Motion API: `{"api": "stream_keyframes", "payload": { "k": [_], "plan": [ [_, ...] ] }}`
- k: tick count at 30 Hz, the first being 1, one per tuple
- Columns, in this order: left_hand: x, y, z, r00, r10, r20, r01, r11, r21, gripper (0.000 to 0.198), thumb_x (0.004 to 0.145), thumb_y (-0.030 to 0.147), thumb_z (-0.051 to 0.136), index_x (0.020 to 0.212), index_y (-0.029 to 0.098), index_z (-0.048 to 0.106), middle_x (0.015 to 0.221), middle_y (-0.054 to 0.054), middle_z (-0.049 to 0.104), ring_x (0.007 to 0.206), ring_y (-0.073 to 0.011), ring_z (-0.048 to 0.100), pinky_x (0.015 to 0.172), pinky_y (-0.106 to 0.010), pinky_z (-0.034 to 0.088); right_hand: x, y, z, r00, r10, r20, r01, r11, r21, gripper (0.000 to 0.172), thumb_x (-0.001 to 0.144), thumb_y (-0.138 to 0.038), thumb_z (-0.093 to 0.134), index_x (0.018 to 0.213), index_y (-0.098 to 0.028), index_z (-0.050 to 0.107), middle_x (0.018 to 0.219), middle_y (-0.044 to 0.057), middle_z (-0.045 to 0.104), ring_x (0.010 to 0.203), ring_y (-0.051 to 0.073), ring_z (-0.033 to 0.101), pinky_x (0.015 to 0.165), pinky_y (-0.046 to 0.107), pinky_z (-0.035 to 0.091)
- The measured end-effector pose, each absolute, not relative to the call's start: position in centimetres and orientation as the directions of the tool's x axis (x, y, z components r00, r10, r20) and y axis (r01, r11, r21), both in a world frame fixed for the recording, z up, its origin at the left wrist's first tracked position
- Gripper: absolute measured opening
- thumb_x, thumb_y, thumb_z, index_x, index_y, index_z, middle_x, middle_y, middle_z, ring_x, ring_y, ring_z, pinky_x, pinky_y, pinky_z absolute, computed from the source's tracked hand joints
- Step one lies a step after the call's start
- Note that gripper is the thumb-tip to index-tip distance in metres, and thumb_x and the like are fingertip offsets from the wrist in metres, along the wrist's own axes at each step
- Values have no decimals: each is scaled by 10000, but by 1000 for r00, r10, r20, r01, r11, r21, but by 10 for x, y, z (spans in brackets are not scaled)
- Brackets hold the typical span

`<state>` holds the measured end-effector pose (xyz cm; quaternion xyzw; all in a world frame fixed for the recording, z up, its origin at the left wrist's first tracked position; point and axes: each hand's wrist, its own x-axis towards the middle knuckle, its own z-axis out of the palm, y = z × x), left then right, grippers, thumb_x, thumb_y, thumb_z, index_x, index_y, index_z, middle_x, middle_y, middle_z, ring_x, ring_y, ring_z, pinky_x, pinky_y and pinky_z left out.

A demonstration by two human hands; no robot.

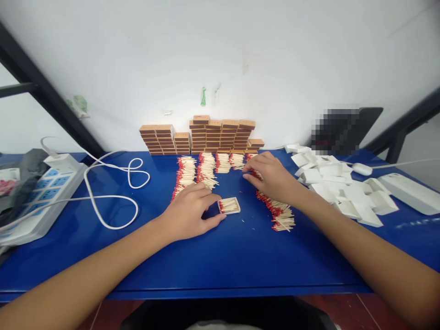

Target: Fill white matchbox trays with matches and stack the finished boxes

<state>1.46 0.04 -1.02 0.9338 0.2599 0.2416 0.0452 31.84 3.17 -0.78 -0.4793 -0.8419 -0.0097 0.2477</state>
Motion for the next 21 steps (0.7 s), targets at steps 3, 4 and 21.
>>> {"api": "stream_keyframes", "payload": {
  "k": [3, 4, 21],
  "plan": [
    [15, 0, -11, 754, 501, 424, 455, -865, 212, 303, 1021, 428, 710, 1152, 162, 768, 870, -54, 733, 821, -217, 645, 822, -391, 524, 329, 47, -20, -407, 812, 418, 839, 513, -180, 240, 1020, -354, 611, 1148, -206, 750, 1146, 164, 724, 1125, 367, 578, 972, 558, 491],
    [15, 0, -11, 755, 502, 422, 456, -864, 213, 303, 1020, 427, 711, 1151, 160, 768, 872, -55, 734, 822, -217, 646, 823, -394, 525, 331, 50, -22, -412, 813, 412, 839, 515, -177, 261, 1024, -358, 607, 1176, -203, 752, 1173, 168, 723, 1141, 368, 575, 975, 557, 488],
    [15, 1, -10, 752, 488, 443, 442, -872, 210, 282, 1005, 401, 741, 1149, 161, 767, 845, -40, 728, 815, -216, 654, 814, -386, 517, 319, 47, -16, -438, 841, 318, 822, 517, -238, 166, 1033, -296, 583, 906, -225, 663, 1179, 149, 707, 1181, 349, 549, 953, 517, 450]
  ]
}}
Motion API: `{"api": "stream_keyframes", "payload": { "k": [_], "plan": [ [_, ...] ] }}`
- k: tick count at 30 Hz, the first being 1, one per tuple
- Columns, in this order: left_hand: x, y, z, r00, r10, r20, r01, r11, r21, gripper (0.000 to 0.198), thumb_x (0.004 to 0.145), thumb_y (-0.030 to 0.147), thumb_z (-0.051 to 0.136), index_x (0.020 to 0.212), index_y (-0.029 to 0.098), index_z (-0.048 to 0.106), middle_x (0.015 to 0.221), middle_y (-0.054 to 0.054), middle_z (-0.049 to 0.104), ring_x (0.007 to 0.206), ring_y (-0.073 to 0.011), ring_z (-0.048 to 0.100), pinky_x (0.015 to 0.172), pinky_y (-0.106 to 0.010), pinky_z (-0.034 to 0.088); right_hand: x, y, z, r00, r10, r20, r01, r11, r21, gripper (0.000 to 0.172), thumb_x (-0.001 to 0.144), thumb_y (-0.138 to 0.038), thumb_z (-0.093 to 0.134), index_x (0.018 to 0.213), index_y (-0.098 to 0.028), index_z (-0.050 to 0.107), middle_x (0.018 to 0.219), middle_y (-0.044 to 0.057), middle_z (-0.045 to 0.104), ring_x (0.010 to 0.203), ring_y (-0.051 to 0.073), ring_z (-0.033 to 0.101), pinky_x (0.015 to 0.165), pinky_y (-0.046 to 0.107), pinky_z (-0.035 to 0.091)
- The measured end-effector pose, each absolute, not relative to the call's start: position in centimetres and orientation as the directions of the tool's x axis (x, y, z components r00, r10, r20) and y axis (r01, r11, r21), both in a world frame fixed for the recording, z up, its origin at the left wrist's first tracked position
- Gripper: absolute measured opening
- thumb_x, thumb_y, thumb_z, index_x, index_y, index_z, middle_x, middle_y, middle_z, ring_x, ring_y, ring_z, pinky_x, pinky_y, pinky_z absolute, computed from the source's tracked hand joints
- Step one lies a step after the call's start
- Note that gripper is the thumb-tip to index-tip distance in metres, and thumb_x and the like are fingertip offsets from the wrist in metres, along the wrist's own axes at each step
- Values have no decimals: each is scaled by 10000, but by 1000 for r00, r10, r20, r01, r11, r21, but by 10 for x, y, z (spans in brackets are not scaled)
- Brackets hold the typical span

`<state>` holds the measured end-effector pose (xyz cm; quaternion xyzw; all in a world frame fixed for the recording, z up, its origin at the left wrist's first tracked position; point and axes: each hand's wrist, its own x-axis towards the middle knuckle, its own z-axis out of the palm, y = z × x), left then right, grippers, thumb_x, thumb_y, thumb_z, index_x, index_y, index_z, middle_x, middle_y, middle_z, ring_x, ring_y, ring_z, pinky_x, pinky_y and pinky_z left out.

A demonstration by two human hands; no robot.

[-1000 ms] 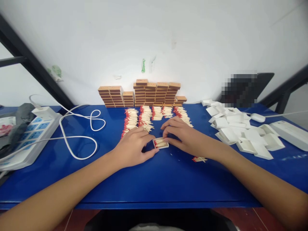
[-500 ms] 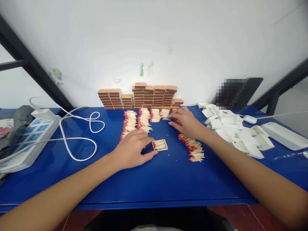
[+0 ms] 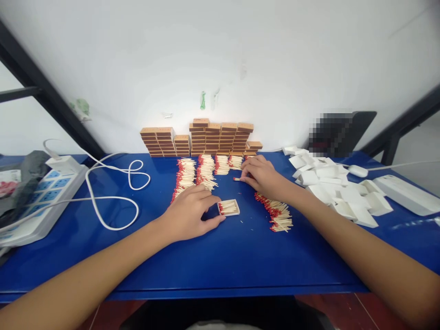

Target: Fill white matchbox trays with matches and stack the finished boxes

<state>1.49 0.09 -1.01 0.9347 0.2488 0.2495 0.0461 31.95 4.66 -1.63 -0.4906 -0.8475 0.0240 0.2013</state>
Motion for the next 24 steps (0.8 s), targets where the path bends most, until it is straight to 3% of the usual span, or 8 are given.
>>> {"api": "stream_keyframes", "payload": {
  "k": [8, 15, 24],
  "plan": [
    [15, 1, -12, 748, 495, 442, 448, -868, 213, 299, 1008, 416, 734, 1144, 153, 775, 862, -47, 731, 812, -212, 641, 812, -388, 522, 313, 32, -9, -497, 808, 315, 753, 582, -306, 219, 1067, -361, 560, 911, -231, 641, 1130, 131, 695, 1189, 327, 581, 1051, 543, 440],
    [15, 1, -10, 751, 503, 428, 456, -864, 215, 297, 1012, 415, 728, 1154, 158, 774, 846, -43, 723, 817, -213, 644, 818, -383, 521, 309, 21, -4, -475, 824, 308, 807, 548, -221, 169, 1047, -307, 597, 915, -226, 665, 1201, 135, 700, 1243, 346, 564, 1015, 532, 451],
    [15, 1, -10, 747, 498, 440, 454, -866, 208, 290, 1008, 407, 738, 1152, 158, 773, 852, -44, 723, 820, -214, 650, 812, -376, 515, 302, 17, -10, -472, 824, 313, 836, 531, -138, 94, 1022, -289, 673, 967, -213, 673, 1141, 133, 702, 1206, 349, 569, 1004, 525, 461]
  ]
}}
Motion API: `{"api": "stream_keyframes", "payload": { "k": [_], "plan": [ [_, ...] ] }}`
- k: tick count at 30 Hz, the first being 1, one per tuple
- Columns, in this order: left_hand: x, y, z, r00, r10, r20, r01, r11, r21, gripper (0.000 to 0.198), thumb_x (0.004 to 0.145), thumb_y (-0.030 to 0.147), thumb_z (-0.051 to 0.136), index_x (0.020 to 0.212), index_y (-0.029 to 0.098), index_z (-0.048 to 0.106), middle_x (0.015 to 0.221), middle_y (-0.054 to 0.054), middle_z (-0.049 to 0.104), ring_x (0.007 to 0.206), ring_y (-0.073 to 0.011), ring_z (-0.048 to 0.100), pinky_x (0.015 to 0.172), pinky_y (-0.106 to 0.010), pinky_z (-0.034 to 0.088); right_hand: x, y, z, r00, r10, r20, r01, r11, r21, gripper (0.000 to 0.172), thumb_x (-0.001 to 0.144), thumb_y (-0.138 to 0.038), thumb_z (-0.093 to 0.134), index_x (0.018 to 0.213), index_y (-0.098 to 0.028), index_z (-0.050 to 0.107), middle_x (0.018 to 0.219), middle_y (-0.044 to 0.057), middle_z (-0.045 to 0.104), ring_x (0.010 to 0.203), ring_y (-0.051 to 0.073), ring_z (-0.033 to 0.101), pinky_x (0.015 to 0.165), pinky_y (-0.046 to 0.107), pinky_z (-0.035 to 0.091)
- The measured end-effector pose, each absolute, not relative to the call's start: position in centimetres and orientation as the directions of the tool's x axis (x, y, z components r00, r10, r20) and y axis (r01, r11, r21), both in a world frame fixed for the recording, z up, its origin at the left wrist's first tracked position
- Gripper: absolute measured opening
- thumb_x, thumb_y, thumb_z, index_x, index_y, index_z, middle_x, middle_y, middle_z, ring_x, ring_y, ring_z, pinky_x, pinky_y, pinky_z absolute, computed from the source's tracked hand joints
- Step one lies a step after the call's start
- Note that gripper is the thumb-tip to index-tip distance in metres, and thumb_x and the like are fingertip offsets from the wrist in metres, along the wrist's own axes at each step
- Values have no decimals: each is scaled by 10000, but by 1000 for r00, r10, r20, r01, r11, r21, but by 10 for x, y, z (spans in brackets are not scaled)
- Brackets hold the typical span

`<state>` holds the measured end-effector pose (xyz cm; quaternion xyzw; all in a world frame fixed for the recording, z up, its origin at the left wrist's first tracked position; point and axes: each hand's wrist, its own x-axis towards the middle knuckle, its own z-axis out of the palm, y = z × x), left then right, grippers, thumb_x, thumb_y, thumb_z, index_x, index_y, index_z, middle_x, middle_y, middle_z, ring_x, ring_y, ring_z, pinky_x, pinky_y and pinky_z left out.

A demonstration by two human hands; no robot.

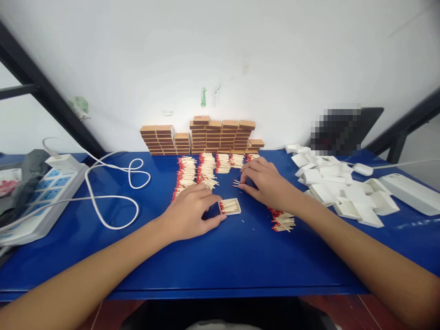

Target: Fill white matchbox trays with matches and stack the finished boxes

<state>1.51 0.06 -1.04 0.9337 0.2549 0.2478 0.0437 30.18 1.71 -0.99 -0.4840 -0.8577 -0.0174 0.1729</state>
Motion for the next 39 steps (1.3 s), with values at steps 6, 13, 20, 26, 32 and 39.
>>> {"api": "stream_keyframes", "payload": {
  "k": [6, 13, 20, 26, 32, 39],
  "plan": [
    [15, 1, -10, 748, 490, 447, 445, -870, 210, 284, 1005, 395, 743, 1144, 149, 773, 853, -44, 723, 809, -212, 643, 809, -375, 508, 303, 22, -13, -492, 817, 302, 821, 550, -152, 98, 1029, -241, 659, 943, -207, 689, 1153, 139, 714, 1196, 346, 582, 1000, 519, 482],
    [15, 0, -11, 743, 510, 434, 471, -858, 203, 295, 1010, 414, 734, 1154, 160, 776, 849, -41, 716, 831, -216, 648, 804, -372, 504, 296, 8, 3, -544, 744, 387, 694, 659, -290, 147, 1058, -296, 638, 933, -234, 684, 1200, 129, 710, 1208, 322, 591, 1100, 549, 476],
    [15, 1, -11, 742, 505, 441, 467, -861, 200, 268, 1003, 400, 742, 1115, 159, 777, 854, -41, 720, 821, -214, 639, 796, -373, 498, 272, -14, 5, -614, 698, 368, 617, 715, -327, 154, 1069, -268, 611, 937, -230, 681, 1222, 136, 709, 1241, 316, 584, 1073, 536, 505],
    [15, 1, -10, 739, 502, 450, 464, -863, 200, 273, 1007, 395, 739, 1141, 160, 771, 858, -43, 719, 819, -213, 642, 793, -367, 507, 290, 3, 4, -518, 733, 441, 692, 662, -288, 128, 1069, -317, 610, 998, -244, 687, 1117, 112, 719, 1135, 310, 592, 1056, 531, 477],
    [15, 1, -9, 742, 492, 455, 456, -868, 195, 265, 1013, 393, 730, 1130, 158, 766, 843, -43, 714, 816, -218, 641, 784, -368, 510, 321, 35, -15, -404, 808, 428, 852, 502, -144, 222, 1025, -359, 642, 1167, -217, 738, 1225, 162, 710, 1178, 374, 557, 974, 545, 482],
    [15, 1, -10, 745, 499, 444, 461, -865, 199, 271, 1010, 401, 732, 1135, 163, 770, 859, -43, 727, 829, -218, 647, 814, -381, 518, 325, 45, -22, -405, 827, 391, 866, 484, -127, 280, 1043, -377, 596, 1201, -211, 757, 1276, 173, 705, 1219, 382, 547, 980, 560, 481]
  ]
}}
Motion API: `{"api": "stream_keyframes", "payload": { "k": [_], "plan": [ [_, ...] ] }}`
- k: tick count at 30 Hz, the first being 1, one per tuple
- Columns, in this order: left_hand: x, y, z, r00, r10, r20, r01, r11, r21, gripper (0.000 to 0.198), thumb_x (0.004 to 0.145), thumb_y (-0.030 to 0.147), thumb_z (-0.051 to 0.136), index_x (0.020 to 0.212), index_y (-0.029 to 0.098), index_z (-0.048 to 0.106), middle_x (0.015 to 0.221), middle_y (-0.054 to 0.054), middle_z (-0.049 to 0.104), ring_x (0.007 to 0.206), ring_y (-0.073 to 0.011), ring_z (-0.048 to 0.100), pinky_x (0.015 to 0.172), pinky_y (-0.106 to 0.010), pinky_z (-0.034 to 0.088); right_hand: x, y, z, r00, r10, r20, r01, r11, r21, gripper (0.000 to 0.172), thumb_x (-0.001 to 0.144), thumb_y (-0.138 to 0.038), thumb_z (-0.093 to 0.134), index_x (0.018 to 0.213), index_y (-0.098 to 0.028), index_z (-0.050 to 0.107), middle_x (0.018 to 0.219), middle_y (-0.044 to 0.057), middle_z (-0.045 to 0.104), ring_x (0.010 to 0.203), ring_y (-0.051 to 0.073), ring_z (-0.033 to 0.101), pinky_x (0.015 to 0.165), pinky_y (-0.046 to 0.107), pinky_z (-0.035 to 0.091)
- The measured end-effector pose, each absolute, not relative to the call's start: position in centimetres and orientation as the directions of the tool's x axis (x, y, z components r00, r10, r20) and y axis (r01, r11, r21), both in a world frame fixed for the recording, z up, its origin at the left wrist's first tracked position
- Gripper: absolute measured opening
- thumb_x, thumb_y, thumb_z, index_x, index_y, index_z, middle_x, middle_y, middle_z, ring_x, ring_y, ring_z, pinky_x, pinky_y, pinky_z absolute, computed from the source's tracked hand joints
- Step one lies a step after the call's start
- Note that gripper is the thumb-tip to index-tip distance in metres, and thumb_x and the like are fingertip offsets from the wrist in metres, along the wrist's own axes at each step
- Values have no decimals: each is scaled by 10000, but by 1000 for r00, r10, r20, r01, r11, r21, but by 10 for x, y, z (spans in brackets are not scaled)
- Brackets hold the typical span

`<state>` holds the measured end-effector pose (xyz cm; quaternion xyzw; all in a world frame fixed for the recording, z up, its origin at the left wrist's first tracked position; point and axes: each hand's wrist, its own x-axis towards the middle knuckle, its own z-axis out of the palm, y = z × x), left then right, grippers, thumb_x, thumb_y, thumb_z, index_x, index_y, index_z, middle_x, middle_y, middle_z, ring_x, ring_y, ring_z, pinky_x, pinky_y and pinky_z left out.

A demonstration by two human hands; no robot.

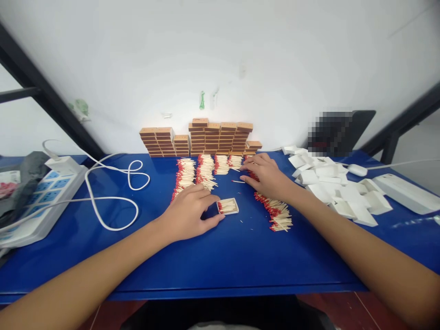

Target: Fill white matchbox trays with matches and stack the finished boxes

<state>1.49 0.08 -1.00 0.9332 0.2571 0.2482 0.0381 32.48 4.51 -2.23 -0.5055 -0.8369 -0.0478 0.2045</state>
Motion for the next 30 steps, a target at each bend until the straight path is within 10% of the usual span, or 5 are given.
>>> {"api": "stream_keyframes", "payload": {
  "k": [10, 30],
  "plan": [
    [14, 1, -9, 755, 500, 425, 462, -865, 197, 285, 1019, 408, 716, 1144, 158, 772, 852, -47, 712, 831, -222, 644, 794, -381, 518, 310, 64, -22, -326, 863, 385, 893, 415, -174, 134, 1004, -272, 644, 897, -210, 696, 1151, 146, 711, 1175, 352, 548, 940, 484, 456],
    [14, 1, -8, 755, 504, 419, 461, -863, 207, 292, 1026, 413, 707, 1160, 162, 767, 850, -47, 708, 828, -212, 638, 794, -374, 525, 316, 34, -6, -521, 804, 288, 776, 586, -233, 109, 992, -337, 709, 983, -229, 719, 1115, 125, 702, 1189, 338, 576, 1040, 526, 471]
  ]
}}
